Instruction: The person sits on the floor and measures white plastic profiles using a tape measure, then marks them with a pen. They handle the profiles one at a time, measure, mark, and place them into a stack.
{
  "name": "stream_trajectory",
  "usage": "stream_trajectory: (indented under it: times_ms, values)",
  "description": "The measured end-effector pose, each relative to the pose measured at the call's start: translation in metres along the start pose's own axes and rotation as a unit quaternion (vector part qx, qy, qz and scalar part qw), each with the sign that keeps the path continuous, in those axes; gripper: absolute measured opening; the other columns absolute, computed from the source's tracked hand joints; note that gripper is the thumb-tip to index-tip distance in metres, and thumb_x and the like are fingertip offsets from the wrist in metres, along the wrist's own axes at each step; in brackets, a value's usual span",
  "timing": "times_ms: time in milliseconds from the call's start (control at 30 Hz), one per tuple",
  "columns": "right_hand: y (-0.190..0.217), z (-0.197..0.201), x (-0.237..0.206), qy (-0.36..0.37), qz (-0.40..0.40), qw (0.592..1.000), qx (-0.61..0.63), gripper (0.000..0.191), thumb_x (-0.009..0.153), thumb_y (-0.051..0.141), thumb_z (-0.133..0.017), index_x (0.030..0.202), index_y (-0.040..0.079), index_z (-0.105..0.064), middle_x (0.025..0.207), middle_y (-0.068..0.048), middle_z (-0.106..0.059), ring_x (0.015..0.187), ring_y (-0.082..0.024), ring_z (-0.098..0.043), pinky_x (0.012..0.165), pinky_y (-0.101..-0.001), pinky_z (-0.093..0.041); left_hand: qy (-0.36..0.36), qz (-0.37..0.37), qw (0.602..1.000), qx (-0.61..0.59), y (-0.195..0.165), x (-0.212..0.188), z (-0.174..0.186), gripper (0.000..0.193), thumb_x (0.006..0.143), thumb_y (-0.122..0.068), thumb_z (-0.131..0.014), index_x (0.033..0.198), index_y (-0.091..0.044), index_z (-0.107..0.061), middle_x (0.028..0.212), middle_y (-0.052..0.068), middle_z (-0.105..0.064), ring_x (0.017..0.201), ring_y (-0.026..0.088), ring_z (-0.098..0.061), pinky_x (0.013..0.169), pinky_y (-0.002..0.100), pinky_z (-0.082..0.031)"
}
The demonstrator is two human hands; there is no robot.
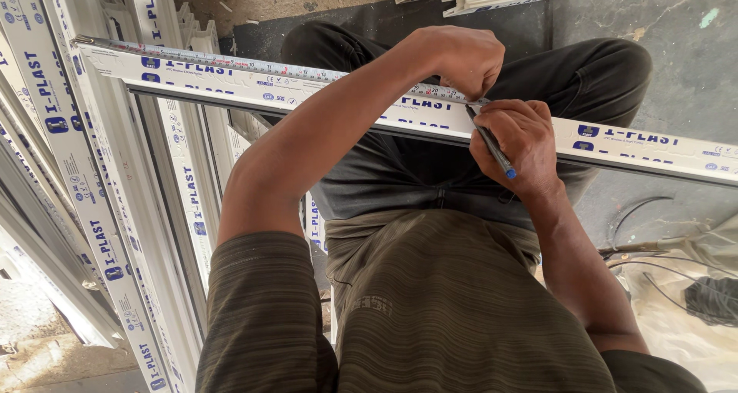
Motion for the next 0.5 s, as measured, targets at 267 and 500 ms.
stream_trajectory:
  times_ms: [267,500]
  values:
    - [-0.0021,-0.0026,-0.0045,0.003,0.001,1.000,-0.017,0.006,0.091,0.008,-0.076,0.095,0.005,-0.073,0.096,-0.007,-0.077,0.107,-0.020,-0.074,0.094,-0.0394,-0.049,0.009,0.012,1.000,0.002,0.0012,0.0046,-0.0023,0.018,0.071,0.001,-0.068,0.078,-0.010,-0.081,0.081,0.007,-0.077,0.064,0.014,-0.074,0.053,0.027,-0.060]
    - [-0.0029,-0.0048,-0.0054,0.005,0.005,1.000,-0.023,0.007,0.092,0.009,-0.078,0.095,0.006,-0.073,0.096,-0.008,-0.077,0.105,-0.019,-0.074,0.092,-0.0398,-0.048,0.001,0.011,1.000,0.006,0.0027,0.0051,-0.0038,0.018,0.071,0.001,-0.069,0.078,-0.011,-0.081,0.080,0.007,-0.077,0.062,0.016,-0.073,0.052,0.028,-0.059]
Point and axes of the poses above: each hand's wrist, its own x-axis towards the middle knuckle, its own z-axis out of the back of the hand, y = z × x, the point moved 7 cm from there along x, towards the middle knuckle
